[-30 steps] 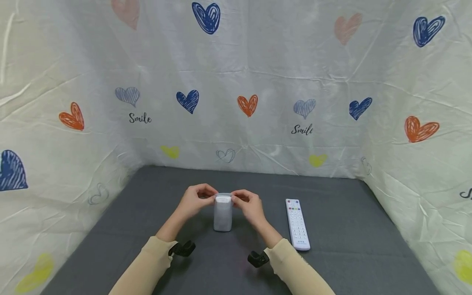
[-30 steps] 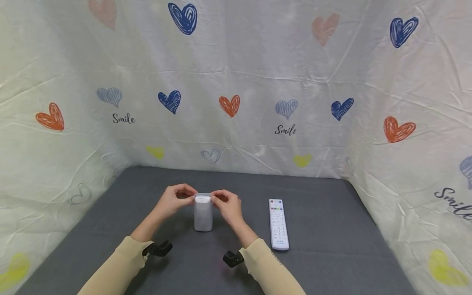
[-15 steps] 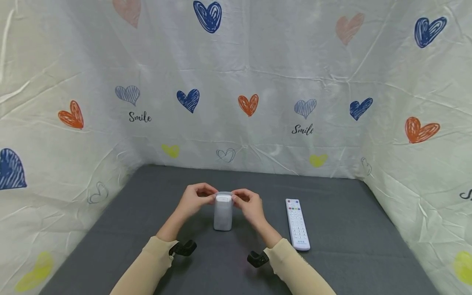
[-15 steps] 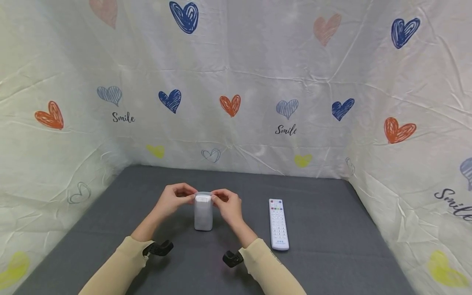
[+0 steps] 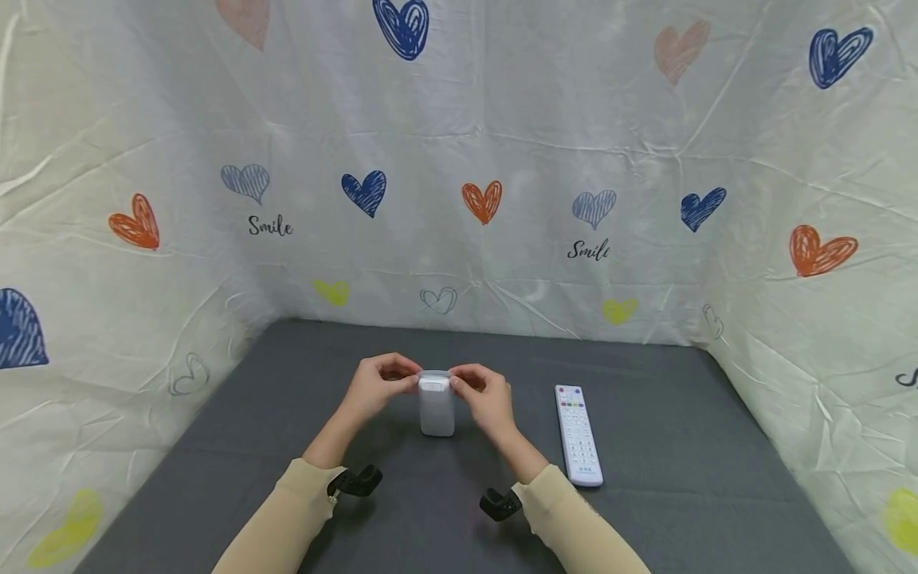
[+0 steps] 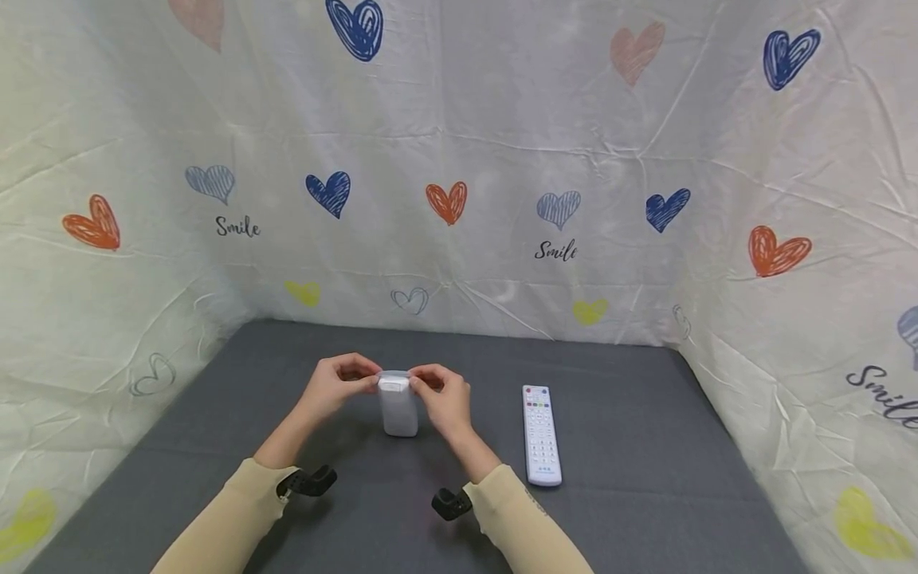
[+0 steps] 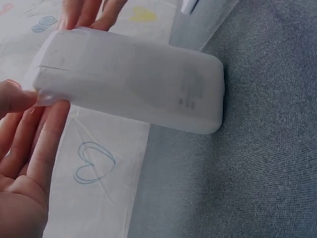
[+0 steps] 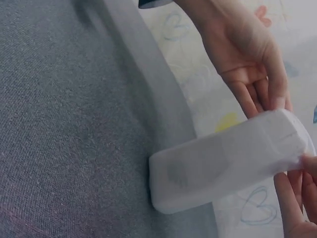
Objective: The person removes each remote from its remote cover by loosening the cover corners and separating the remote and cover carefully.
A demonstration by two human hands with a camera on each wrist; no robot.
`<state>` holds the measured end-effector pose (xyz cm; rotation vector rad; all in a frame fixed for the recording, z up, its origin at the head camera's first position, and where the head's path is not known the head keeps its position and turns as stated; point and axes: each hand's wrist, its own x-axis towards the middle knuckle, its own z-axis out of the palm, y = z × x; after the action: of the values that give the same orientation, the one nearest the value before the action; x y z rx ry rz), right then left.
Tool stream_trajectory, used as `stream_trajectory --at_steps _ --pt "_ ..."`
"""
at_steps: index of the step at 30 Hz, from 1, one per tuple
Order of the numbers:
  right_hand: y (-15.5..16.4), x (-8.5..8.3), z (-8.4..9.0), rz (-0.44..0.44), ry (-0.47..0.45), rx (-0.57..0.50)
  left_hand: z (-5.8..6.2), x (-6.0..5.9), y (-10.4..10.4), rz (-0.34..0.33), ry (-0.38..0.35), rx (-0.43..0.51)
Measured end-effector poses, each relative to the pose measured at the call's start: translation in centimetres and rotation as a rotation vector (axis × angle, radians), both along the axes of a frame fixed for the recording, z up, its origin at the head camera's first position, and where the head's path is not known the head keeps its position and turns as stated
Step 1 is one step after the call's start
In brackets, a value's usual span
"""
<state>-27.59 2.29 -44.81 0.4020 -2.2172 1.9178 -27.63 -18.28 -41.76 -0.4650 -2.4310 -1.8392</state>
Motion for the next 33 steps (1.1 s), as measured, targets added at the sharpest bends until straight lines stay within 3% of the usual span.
stream_trajectory --at_steps 2,6,9,17,22,33 --pt "0.1 0.6 0.9 0.024 -0.024 -0.011 -0.1 0.0 0.0 -0.005 -0.025 0.024" --pt "0.3 1.9 2.8 0.047 -0.087 -0.013 -1.4 -0.9 -0.3 -0.009 -0.051 0.080" --pt "0.3 2.0 2.9 0.052 -0.133 -0.012 -2.5 -1.6 -0.5 0.001 -0.048 0.098" --pt "0.5 0.3 1.0 0.108 -0.235 -0.075 -2.8 -1.8 -0.5 0.008 -0.104 0.126" --pt "0.6 -0.5 -0.3 0.115 -0.239 -0.100 -2.9 -1.9 -0.4 -0.007 -0.143 0.120" --pt "0.7 -0.5 -1.0 0.089 -0.236 -0.085 -3.3 -2.1 -0.2 0.001 -0.169 0.049"
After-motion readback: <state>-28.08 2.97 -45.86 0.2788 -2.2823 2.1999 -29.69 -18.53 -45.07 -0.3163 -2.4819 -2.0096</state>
